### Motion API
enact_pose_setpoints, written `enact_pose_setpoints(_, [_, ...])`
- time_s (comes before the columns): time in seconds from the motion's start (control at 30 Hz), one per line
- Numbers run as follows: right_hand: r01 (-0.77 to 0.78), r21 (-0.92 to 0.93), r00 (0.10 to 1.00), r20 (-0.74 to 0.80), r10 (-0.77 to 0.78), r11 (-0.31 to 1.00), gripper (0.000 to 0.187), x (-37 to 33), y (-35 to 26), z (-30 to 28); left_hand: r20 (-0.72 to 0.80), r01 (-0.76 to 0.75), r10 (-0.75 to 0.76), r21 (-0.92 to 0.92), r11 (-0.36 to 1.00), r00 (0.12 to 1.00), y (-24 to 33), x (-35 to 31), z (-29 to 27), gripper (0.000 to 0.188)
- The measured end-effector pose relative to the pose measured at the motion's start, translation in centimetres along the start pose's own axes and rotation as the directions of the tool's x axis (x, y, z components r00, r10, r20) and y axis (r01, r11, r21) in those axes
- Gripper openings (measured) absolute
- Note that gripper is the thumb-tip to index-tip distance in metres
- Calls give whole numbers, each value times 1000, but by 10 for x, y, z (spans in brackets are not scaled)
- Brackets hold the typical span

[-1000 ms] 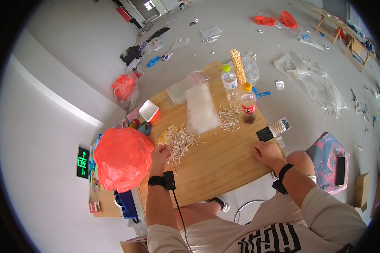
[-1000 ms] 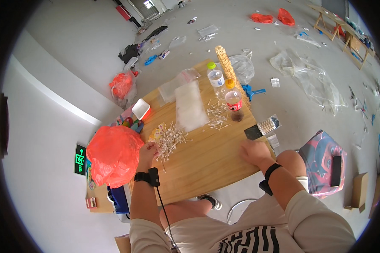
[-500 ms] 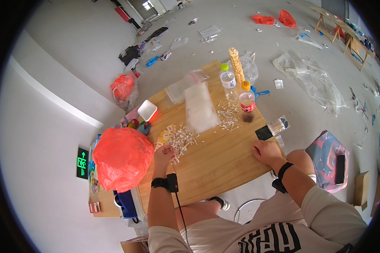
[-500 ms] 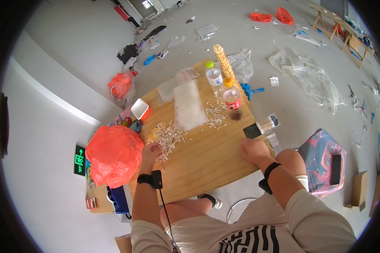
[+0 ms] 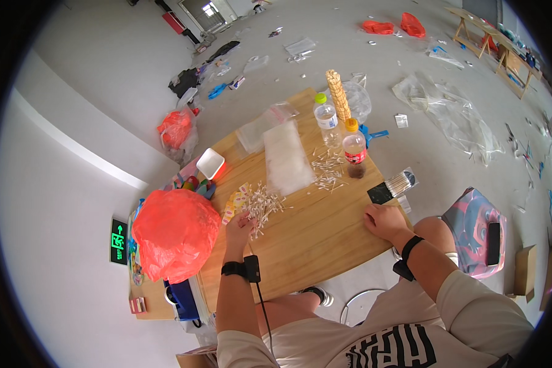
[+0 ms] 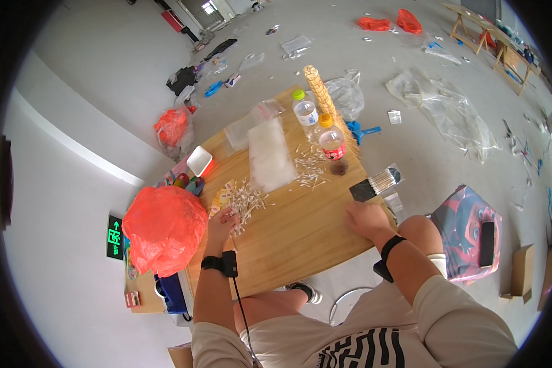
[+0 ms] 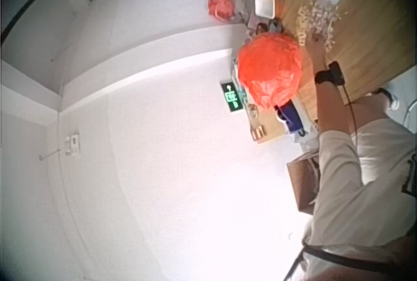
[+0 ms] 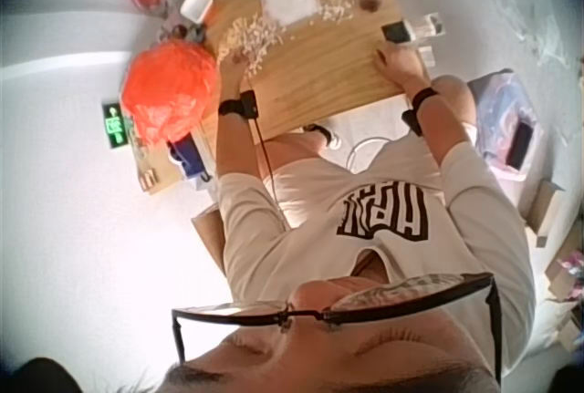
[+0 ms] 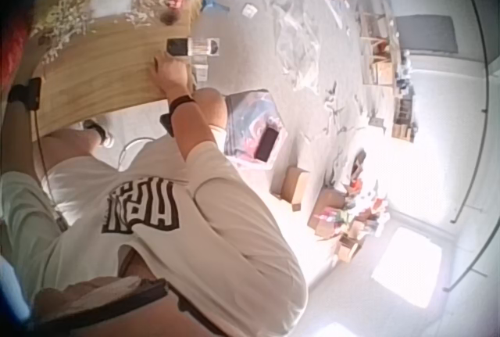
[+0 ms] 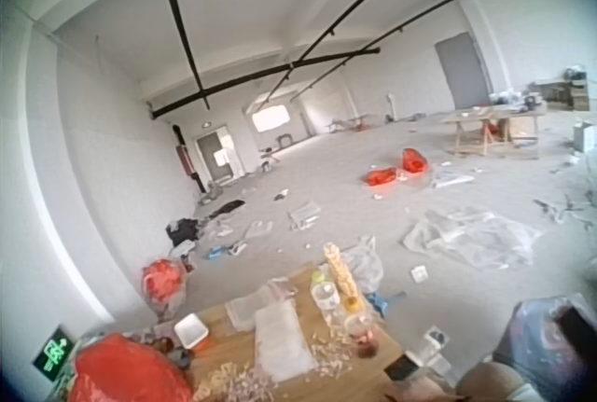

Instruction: Organizing small cotton swabs or wooden sticks on a table and briefly inspecting a kalimba.

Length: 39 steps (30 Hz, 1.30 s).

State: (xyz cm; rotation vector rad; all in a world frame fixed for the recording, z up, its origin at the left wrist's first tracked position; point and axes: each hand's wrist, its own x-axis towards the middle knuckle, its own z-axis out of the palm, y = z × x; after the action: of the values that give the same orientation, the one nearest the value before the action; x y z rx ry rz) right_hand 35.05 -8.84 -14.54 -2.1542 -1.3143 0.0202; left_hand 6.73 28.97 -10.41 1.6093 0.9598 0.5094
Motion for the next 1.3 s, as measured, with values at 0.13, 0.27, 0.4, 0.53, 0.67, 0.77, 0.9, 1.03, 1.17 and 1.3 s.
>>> enact_pose_setpoints(0.13, [7,-7,1000,-2,-7,1000,10,0,-1,-2,-1,9,-9,-6,1000,1000,-2,0,-4,43])
enact_pose_setpoints(0.27, [20,23,1000,-2,-20,1000,10,4,-9,1,-35,7,-6,16,1000,999,-9,-5,-26,43])
enact_pose_setpoints(0.4, [-16,-4,1000,24,16,1000,10,0,-1,-3,-31,56,-56,-13,998,998,3,-10,-7,42])
enact_pose_setpoints(0.53, [-12,-7,1000,22,13,1000,10,-1,1,-3,-75,86,-93,-89,992,993,2,-9,-5,34])
enact_pose_setpoints(0.67, [0,7,1000,19,0,1000,10,2,-5,-4,-208,-59,63,26,998,976,-19,-1,-20,26])
enact_pose_setpoints(0.77, [-63,68,992,117,55,996,17,6,-15,-5,-285,-155,311,460,874,907,-30,3,-45,19])
enact_pose_setpoints(0.9, [-78,44,992,106,73,996,16,1,-3,-5,-188,-325,517,589,740,835,-17,-1,-2,17])
enact_pose_setpoints(1.03, [-75,54,993,93,70,996,16,1,-4,-5,-114,-154,304,667,729,946,-4,-16,14,20])
enact_pose_setpoints(1.17, [-78,36,993,94,75,996,16,-1,0,-7,-77,-6,96,747,664,992,0,-29,40,27])
enact_pose_setpoints(1.3, [-56,56,995,86,51,997,17,3,-8,-4,-141,55,62,700,712,988,-19,-32,26,27])
